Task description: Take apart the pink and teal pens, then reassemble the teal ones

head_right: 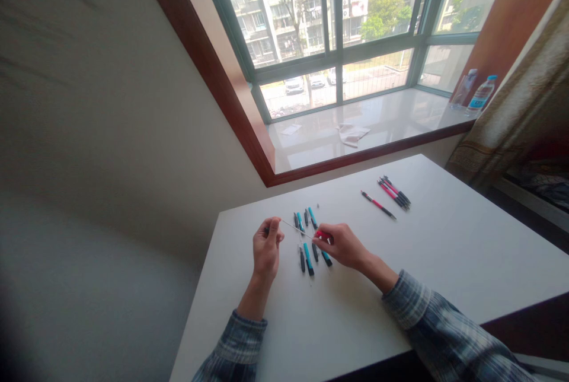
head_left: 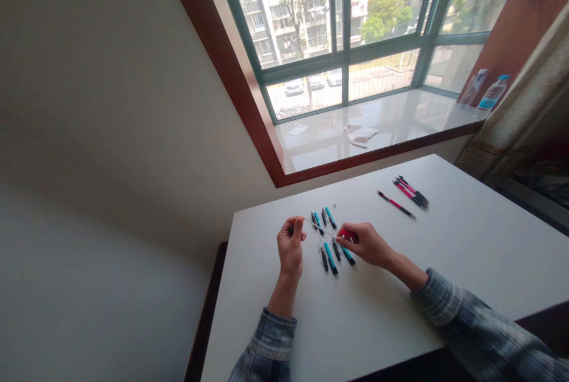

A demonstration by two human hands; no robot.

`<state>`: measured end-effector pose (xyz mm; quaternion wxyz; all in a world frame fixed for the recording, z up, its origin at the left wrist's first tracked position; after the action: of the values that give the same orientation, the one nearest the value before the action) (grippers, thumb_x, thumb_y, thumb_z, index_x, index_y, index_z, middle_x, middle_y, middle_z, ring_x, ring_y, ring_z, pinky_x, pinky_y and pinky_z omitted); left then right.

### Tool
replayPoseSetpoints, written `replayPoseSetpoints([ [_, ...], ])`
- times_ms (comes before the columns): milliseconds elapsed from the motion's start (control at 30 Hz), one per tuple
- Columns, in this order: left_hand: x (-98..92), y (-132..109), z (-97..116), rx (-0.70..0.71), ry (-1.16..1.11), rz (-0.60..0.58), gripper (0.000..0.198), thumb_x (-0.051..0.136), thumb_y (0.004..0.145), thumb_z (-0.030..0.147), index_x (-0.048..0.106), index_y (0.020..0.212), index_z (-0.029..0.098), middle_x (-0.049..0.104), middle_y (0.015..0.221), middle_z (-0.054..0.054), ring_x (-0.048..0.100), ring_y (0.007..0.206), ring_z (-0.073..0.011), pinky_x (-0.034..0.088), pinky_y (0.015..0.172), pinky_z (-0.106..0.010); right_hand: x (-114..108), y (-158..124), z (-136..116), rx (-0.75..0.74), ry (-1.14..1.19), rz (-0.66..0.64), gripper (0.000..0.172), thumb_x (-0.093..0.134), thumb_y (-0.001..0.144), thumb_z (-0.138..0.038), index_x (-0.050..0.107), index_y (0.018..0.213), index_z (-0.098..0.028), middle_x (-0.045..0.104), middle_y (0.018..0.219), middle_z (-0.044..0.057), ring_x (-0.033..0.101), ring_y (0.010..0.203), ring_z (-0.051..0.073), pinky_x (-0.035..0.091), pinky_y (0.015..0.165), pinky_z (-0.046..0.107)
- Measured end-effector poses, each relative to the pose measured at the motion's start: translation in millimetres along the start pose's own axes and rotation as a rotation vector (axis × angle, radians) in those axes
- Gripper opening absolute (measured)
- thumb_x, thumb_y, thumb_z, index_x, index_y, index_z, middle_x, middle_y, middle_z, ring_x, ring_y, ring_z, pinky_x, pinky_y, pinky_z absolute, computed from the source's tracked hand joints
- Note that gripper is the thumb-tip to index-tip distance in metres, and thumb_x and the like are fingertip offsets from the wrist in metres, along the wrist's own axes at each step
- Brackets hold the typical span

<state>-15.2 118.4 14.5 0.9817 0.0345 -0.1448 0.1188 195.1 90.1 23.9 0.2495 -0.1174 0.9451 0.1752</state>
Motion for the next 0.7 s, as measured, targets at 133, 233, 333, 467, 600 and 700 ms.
replayPoseSetpoints([
  [133,-24.0,8.7,-9.2,-0.096,-0.157,0.143,0.051,0.091,0.066,0.054,0.069,0.091,0.016,0.041,0.056,0.01,0.033,0.051,-0.0052,0.035,0.053,-0.02,-23.1,1.9,11.5,0.059,-0.068,0.132,0.031,0.06,0.097,-0.044,0.068,0.081,-0.018,0.055,0.061,-0.003,0.044,0.056,0.012,0.035,0.058,0.025],
  [233,-29.1,8.7,-16.6,-0.151,-0.191,0.178,0.054,0.093,0.063,0.053,0.067,0.091,0.016,0.041,0.057,0.01,0.033,0.052,-0.0052,0.033,0.052,-0.02,-49.3,0.5,30.0,0.162,-0.197,0.274,0.031,0.059,0.097,-0.045,0.066,0.079,-0.019,0.06,0.062,-0.002,0.049,0.055,0.013,0.036,0.06,0.026],
  [333,-23.5,4.8,-22.1,-0.183,-0.179,0.158,0.055,0.092,0.064,0.055,0.067,0.091,0.016,0.038,0.057,0.01,0.032,0.053,-0.0055,0.032,0.051,-0.019,-58.2,-0.2,51.5,0.275,-0.347,0.266,0.029,0.06,0.094,-0.043,0.064,0.075,-0.021,0.064,0.064,0.0,0.053,0.056,0.015,0.033,0.059,0.027],
  [467,-12.3,0.4,-24.1,-0.195,-0.139,0.089,0.052,0.09,0.067,0.056,0.066,0.091,0.016,0.034,0.057,0.011,0.033,0.053,-0.0058,0.033,0.053,-0.02,-49.8,-2.8,73.8,0.415,-0.476,0.149,0.025,0.061,0.091,-0.041,0.064,0.075,-0.022,0.068,0.068,0.001,0.057,0.06,0.017,0.03,0.058,0.027],
  [600,-9.3,0.1,-22.5,-0.184,-0.092,0.06,0.051,0.088,0.07,0.056,0.067,0.092,0.015,0.036,0.058,0.01,0.032,0.053,-0.0058,0.036,0.055,-0.02,-42.8,-4.2,76.8,0.45,-0.518,0.099,0.025,0.061,0.092,-0.042,0.064,0.077,-0.023,0.071,0.073,0.001,0.059,0.063,0.017,0.029,0.058,0.027],
  [700,-9.2,0.7,-21.7,-0.174,-0.072,0.057,0.05,0.088,0.07,0.056,0.066,0.091,0.015,0.038,0.059,0.009,0.032,0.054,-0.0057,0.036,0.055,-0.02,-41.1,-3.2,74.0,0.432,-0.515,0.086,0.025,0.06,0.093,-0.043,0.066,0.079,-0.023,0.072,0.074,0.002,0.06,0.064,0.018,0.03,0.058,0.027],
])
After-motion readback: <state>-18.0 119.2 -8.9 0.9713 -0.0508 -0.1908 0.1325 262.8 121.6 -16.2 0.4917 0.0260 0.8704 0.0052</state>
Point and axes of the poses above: each hand's wrist, its own y-axis towards the middle knuckle, its own x-axis out of the palm, z = x × y, the point moved 10 cm from there along y, towards the middle knuckle
